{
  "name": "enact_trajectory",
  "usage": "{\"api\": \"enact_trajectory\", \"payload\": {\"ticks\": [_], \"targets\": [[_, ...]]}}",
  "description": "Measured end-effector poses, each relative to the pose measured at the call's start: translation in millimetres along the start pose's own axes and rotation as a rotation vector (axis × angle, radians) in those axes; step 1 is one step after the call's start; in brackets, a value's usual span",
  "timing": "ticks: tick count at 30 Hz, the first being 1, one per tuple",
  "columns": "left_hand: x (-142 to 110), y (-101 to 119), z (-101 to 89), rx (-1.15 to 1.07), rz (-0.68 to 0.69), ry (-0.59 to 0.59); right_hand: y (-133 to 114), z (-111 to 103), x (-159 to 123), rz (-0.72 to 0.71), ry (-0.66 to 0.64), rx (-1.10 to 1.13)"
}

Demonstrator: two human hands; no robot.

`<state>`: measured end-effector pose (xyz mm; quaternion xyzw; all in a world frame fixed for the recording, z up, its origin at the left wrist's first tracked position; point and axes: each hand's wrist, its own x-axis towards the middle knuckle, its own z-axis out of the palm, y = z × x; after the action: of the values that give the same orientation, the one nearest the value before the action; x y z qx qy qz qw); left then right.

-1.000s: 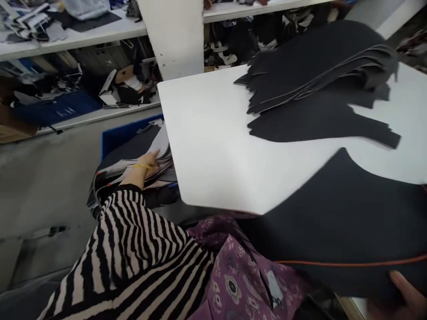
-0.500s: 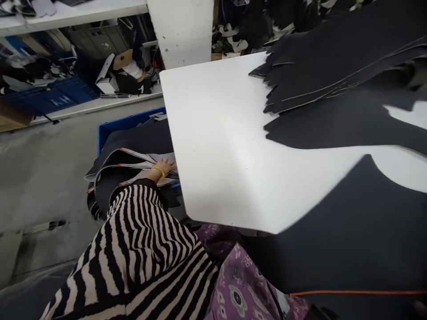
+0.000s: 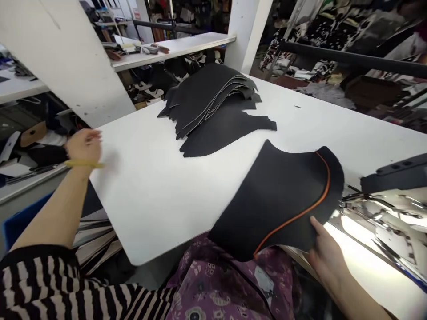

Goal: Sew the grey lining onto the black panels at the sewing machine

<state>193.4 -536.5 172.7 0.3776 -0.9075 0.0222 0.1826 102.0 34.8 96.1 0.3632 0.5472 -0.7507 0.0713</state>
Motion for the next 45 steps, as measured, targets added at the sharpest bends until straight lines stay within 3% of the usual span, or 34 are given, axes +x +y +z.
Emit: {"api": "enact_trajectory", "payload": {"ticks": [3,6,8,10,15,17,19,20,22,24,25,26,28,29,31,34,37,39,42,45], "targets": [[21,125,14.9,-0.16,0.386,-0.115,4,21,-15,0.064,-0.152,0.088],[20,248,38.7,-0.154,0.564,-0.22,3,34,-26,-0.051,-0.258,0.209],[16,302,51.6,-0.082,0.537,-0.29,3,34,-26,-0.148,-0.268,0.276],[16,330,60.0,-0.05,0.486,-0.299,6,30,-22,-0.158,-0.257,0.314],[31,338,57.8,-0.023,0.32,-0.399,30,30,-21,-0.023,-0.296,0.326],[29,341,43.8,0.0,0.34,-0.406,42,39,-32,-0.006,-0.324,0.318],[13,351,23.5,0.035,0.453,-0.31,53,46,-49,0.018,-0.416,0.24],[0,356,12.8,0.056,0.551,-0.243,57,47,-58,0.023,-0.536,0.133],[-37,362,-4.5,0.099,0.804,-0.138,59,43,-73,-0.091,-0.919,-0.252],[-83,359,-10.1,0.141,1.111,-0.127,46,31,-75,-0.317,-1.249,-0.648],[-105,353,-7.5,0.18,1.237,-0.176,35,24,-69,-0.483,-1.314,-0.809],[-126,346,-1.7,0.204,1.315,-0.233,21,17,-58,-0.643,-1.3,-0.925],[-154,333,16.1,0.244,1.417,-0.362,-11,6,-23,-1.048,-1.086,-1.212],[-161,328,25.8,0.251,1.451,-0.413,-26,3,-3,-1.211,-0.922,-1.348],[-157,324,42.1,0.269,1.527,-0.474,-45,2,31,-1.393,-0.662,-1.597],[-127,327,52.5,0.32,1.646,-0.474,-44,5,46,-1.427,-0.472,-1.867],[-107,337,48.3,0.352,1.757,-0.456,-23,2,27,-1.47,-0.479,-1.975],[-111,348,41.1,0.313,1.799,-0.42,-15,-3,18,-1.54,-0.518,-1.935],[-137,374,30.8,0.206,1.701,-0.397,-23,-8,26,-1.64,-0.53,-1.802],[-159,405,27.9,0.048,1.484,-0.503,-45,-9,51,-1.679,-0.425,-1.74]]}}
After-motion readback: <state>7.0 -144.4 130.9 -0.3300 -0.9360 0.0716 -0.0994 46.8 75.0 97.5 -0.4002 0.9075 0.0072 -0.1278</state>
